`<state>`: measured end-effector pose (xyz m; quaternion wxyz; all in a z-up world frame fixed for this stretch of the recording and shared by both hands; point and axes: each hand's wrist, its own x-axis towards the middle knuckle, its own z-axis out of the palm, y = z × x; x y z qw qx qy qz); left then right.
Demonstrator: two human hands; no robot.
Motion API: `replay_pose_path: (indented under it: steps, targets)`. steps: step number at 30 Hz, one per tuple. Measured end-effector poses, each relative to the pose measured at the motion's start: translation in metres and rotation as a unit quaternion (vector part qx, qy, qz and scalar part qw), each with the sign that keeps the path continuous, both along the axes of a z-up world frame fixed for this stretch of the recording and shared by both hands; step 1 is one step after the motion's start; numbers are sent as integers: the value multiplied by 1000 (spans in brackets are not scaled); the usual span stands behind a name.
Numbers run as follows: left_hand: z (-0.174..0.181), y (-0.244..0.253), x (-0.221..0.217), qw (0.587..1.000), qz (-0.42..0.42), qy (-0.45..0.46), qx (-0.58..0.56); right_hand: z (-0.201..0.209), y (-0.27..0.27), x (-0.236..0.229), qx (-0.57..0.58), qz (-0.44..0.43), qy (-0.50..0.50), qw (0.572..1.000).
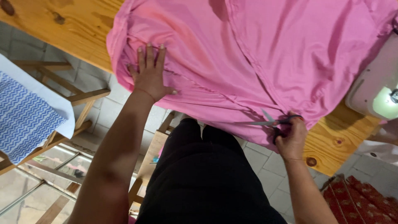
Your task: The person uses scissors to cut a pink fabric garment laid on a wooden table. They trim seams and edges, then fold and smooth the fabric. Finally, they cut a long strip of pink fabric into smaller pieces.
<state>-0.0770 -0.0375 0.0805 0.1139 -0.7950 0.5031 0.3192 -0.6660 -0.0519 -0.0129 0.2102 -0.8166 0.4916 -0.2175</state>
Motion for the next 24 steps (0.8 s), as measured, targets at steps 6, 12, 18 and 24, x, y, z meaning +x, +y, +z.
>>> replay_pose_path:
  steps: [6,12,18,24]
  targets:
    - [7,16,27,989,66,76,-107,3,2,-24,-15,-17,2,1000]
    - [-95,43,54,907,2,-67,-416,67,-18,73,76,-53,-96,991]
    - [-109,38,11,917,-84,-116,-372,80,-35,152,393,4,-124,911]
    - [-175,38,5,870,-61,-192,-449,78,-59,206,584,84,-131,797]
